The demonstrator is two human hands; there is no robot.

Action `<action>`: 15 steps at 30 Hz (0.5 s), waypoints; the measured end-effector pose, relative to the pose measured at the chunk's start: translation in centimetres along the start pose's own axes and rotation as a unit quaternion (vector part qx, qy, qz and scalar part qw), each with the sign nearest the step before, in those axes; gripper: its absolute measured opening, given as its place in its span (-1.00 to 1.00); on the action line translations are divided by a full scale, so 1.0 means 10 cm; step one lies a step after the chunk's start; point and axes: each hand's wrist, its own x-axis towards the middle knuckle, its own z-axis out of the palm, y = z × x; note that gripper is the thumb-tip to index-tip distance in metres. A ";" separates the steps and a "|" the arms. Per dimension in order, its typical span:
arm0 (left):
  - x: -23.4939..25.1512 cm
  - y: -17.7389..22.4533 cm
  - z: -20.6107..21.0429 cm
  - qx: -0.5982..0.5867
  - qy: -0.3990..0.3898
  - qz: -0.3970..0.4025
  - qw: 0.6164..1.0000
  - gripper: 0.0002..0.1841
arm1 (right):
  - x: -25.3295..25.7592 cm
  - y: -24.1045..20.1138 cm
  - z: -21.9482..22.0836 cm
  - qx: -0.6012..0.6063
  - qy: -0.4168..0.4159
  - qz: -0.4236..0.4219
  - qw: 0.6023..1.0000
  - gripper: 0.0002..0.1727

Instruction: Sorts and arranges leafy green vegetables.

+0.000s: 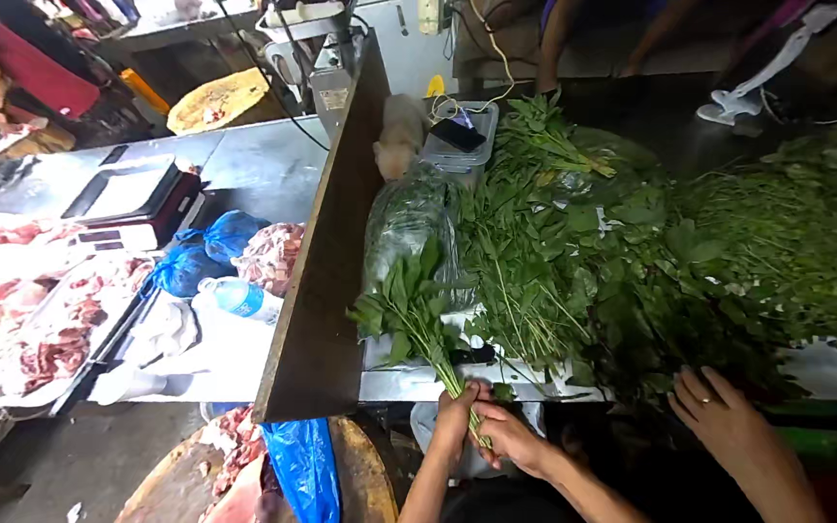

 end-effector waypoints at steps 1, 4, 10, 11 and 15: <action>0.01 -0.01 0.03 0.012 0.037 0.035 0.999 -0.74 | 0.19 0.36 -0.16 0.073 -0.047 -0.034 0.996 -0.57; -0.04 0.18 0.16 0.041 0.083 0.133 0.987 -0.75 | 0.34 0.60 -0.19 0.234 -0.008 -0.019 0.972 -0.55; -0.11 0.18 0.43 -0.064 0.050 0.126 0.989 -0.74 | 0.50 0.03 0.18 0.441 0.177 -0.042 0.879 -0.43; -0.11 0.18 0.42 -0.084 0.051 0.109 0.989 -0.78 | 0.49 -0.04 0.18 0.419 0.162 -0.068 0.891 -0.43; -0.17 0.31 0.19 -0.076 0.010 0.009 0.997 -0.87 | 0.48 -0.07 -0.27 -0.002 0.271 -0.166 0.948 -0.64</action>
